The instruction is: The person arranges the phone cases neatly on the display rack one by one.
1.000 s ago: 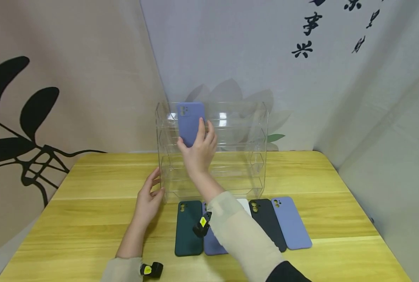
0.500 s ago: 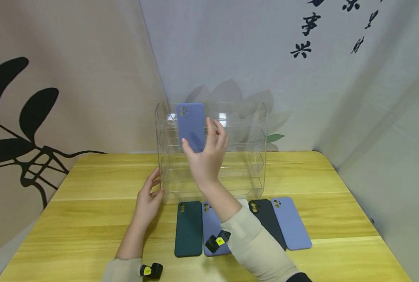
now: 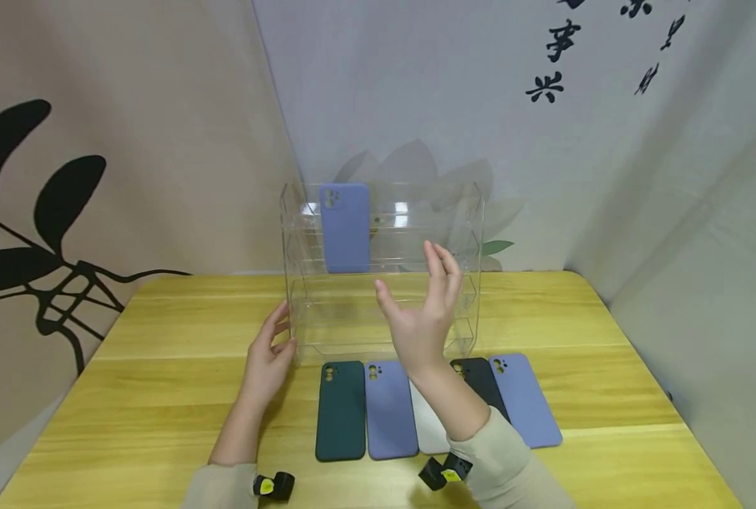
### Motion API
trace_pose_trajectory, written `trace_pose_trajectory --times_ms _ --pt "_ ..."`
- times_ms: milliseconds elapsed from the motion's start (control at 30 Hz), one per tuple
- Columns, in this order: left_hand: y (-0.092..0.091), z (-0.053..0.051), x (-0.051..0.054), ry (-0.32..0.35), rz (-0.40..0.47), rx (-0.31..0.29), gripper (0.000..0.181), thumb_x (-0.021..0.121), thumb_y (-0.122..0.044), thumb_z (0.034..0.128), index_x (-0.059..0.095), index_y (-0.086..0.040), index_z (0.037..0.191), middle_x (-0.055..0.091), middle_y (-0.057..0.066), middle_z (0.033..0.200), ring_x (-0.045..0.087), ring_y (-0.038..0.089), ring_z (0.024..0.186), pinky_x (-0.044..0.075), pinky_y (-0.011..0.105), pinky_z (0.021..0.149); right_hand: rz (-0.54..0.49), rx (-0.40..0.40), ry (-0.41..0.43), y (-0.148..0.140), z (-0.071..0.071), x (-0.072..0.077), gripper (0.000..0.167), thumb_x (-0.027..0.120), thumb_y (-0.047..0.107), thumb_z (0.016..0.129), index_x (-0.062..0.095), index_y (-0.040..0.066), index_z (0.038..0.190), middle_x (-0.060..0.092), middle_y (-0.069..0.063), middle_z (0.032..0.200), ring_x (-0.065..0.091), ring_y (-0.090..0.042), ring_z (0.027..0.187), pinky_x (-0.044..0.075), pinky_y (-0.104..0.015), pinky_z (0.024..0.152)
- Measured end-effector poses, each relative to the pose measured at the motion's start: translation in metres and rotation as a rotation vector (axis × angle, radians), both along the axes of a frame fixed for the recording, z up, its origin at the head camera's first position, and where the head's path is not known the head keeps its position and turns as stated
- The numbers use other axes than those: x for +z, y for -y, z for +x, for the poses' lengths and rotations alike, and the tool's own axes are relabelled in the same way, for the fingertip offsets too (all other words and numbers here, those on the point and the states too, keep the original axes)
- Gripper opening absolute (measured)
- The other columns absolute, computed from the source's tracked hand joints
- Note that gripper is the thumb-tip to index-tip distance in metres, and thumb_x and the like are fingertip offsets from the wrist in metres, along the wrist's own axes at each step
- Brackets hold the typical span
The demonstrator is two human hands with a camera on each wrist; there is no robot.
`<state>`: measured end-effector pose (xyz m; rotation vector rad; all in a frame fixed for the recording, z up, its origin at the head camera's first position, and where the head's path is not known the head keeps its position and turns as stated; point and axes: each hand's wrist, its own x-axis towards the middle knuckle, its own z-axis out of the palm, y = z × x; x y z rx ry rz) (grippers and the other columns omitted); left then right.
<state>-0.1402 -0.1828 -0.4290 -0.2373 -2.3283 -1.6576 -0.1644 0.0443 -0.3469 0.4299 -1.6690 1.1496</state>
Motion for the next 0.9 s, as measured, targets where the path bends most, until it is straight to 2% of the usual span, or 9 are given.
trace_pose_trajectory --times_ms 400,667,800,900 --pt "0.002 0.002 0.001 0.005 -0.005 0.002 0.064 0.053 0.015 0.0888 0.033 -0.002 0.147 0.041 0.025 0.141 0.047 0.04 0.12 0.045 0.016 0.08 0.091 -0.008 0.1 -0.055 0.025 -0.034 0.074 0.082 0.008 0.072 0.046 -0.002 0.136 0.042 -0.024 0.132 0.038 -0.033 0.124 0.036 -0.044 0.097" --pt "0.003 0.002 0.001 0.018 -0.01 0.001 0.064 0.053 0.014 0.089 0.032 -0.003 0.148 0.041 0.024 0.142 0.047 0.037 0.12 0.048 0.025 0.083 0.163 -0.063 0.15 -0.09 0.041 -0.053 0.068 0.074 0.032 0.082 0.048 -0.004 0.134 0.044 -0.029 0.129 0.038 -0.035 0.122 0.036 -0.038 0.094" --pt "0.002 0.002 0.001 0.018 0.0 -0.004 0.064 0.053 0.015 0.089 0.032 -0.002 0.148 0.041 0.024 0.142 0.046 0.039 0.12 0.047 0.021 0.083 0.202 -0.083 0.186 -0.108 0.049 -0.063 0.07 0.07 0.041 0.085 0.048 -0.005 0.134 0.043 -0.028 0.13 0.038 -0.037 0.121 0.035 -0.031 0.094" --pt "0.002 0.002 0.002 0.014 0.011 -0.011 0.064 0.052 0.015 0.0888 0.033 -0.002 0.147 0.04 0.025 0.142 0.045 0.042 0.121 0.045 0.016 0.082 0.228 -0.086 0.247 -0.12 0.055 -0.07 0.073 0.068 0.045 0.086 0.047 -0.004 0.135 0.041 -0.026 0.133 0.036 -0.037 0.123 0.033 -0.026 0.095"
